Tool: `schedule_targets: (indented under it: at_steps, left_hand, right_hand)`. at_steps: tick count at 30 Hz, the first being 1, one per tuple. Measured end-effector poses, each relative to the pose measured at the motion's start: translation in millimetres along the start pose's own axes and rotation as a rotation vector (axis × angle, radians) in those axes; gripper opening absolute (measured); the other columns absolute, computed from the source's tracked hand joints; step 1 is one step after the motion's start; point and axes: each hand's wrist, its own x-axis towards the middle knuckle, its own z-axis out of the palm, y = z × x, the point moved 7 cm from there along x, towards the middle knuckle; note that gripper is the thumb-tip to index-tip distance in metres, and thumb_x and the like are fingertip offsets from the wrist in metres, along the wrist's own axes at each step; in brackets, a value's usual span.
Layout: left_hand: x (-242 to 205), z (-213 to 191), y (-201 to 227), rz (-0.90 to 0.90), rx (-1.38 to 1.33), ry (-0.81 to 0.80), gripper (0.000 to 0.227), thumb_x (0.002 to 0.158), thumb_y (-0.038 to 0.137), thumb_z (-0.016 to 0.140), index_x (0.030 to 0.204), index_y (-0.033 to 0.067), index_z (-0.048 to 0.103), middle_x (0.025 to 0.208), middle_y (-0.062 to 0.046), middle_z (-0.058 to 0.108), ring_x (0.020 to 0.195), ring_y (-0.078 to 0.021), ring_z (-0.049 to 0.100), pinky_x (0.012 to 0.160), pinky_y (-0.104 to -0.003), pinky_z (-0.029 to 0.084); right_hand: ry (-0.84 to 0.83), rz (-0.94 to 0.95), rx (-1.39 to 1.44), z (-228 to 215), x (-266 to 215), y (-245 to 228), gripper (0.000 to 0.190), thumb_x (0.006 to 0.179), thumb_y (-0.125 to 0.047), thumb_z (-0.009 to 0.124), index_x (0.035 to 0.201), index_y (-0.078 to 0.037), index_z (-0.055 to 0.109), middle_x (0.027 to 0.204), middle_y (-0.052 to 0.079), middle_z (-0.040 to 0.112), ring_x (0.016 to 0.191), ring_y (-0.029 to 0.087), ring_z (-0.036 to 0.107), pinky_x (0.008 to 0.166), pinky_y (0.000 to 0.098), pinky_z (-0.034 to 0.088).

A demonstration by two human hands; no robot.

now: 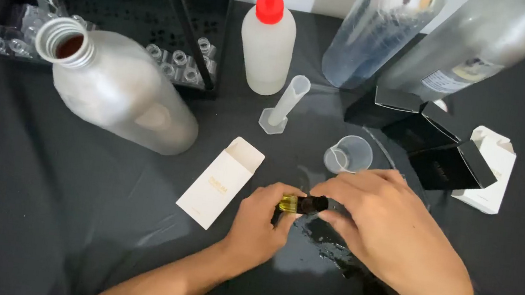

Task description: Capping a perfume bottle, placing it into a retail box, and preparing a syringe for liquid transfer.

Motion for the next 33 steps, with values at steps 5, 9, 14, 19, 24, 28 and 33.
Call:
schedule_targets:
  at_steps: [5,9,14,19,24,28,33]
  left_hand:
    - [-1.3,0.6,0.8,0.051,-0.013,0.025,0.026,0.094,0.016,0.069,0.119,0.0165,0.064,0.108,-0.002,0.072,0.089,-0.0268,0.065,0.076,-0.039,0.050]
    - [-1.2,0.6,2.2,0.071,-0.026,0.030,0.029,0.092,0.010,0.070,0.120,0.0153,0.064,0.107,-0.003,0.072,0.091,-0.0255,0.065,0.078,-0.037,0.049]
    - [-0.1,0.7,1.1,0.058,-0.010,0.032,0.029,0.091,0.009,0.070,0.119,0.0152,0.065,0.110,-0.002,0.073,0.091,-0.0261,0.066,0.080,-0.038,0.050]
    - [-0.3,0.4,1.8,0.131,-0.001,0.069,0.021,0.095,0.014,0.065,0.116,0.0136,0.064,0.107,-0.003,0.073,0.089,-0.0277,0.067,0.080,-0.038,0.048]
    - [-0.2,-1.2,5.0,0.125,-0.010,0.067,0.029,0.089,0.004,0.068,0.116,0.0132,0.064,0.109,-0.004,0.073,0.093,-0.0280,0.068,0.083,-0.039,0.049]
    - [0.3,-1.8,6.7,0.083,-0.028,0.045,0.030,0.089,0.004,0.069,0.116,0.0147,0.064,0.109,-0.002,0.072,0.092,-0.0269,0.066,0.083,-0.038,0.049]
    - [-0.9,-1.0,10.4,0.150,-0.026,0.055,0.032,0.090,0.007,0.065,0.120,0.0114,0.060,0.112,-0.006,0.070,0.099,-0.0296,0.066,0.088,-0.041,0.047]
  right_hand:
    - [0.000,-0.022,-0.018,8.8,3.0,-3.4,0.021,0.088,-0.019,0.073,0.109,-0.019,0.073,0.096,-0.006,0.077,0.093,0.023,0.071,0.095,0.0444,0.047]
    - [0.033,-0.034,-0.074,9.3,1.8,-6.7,0.014,0.092,-0.020,0.066,0.105,-0.018,0.071,0.091,-0.006,0.074,0.086,0.023,0.070,0.099,0.0452,0.044]
    - [0.066,-0.025,-0.173,15.8,-3.1,-13.8,0.018,0.090,-0.018,0.068,0.108,-0.019,0.070,0.093,-0.006,0.071,0.091,0.020,0.070,0.102,0.0478,0.043]
    - [0.042,0.015,-0.298,26.9,-0.1,-10.3,0.020,0.089,-0.022,0.070,0.109,-0.024,0.069,0.091,-0.009,0.068,0.088,0.018,0.070,0.101,0.0475,0.044]
    - [0.019,0.049,-0.239,28.0,2.7,-9.3,0.019,0.090,-0.018,0.070,0.108,-0.023,0.072,0.083,-0.007,0.071,0.081,0.021,0.070,0.096,0.0467,0.048]
    - [-0.020,0.064,-0.250,28.3,2.8,-6.4,0.015,0.091,-0.020,0.069,0.106,-0.024,0.071,0.087,-0.007,0.071,0.080,0.021,0.072,0.096,0.0464,0.047]
    - [0.004,0.017,-0.271,27.3,3.0,-8.4,0.010,0.092,-0.028,0.065,0.101,-0.025,0.067,0.092,-0.007,0.069,0.092,0.024,0.067,0.085,0.0441,0.046]
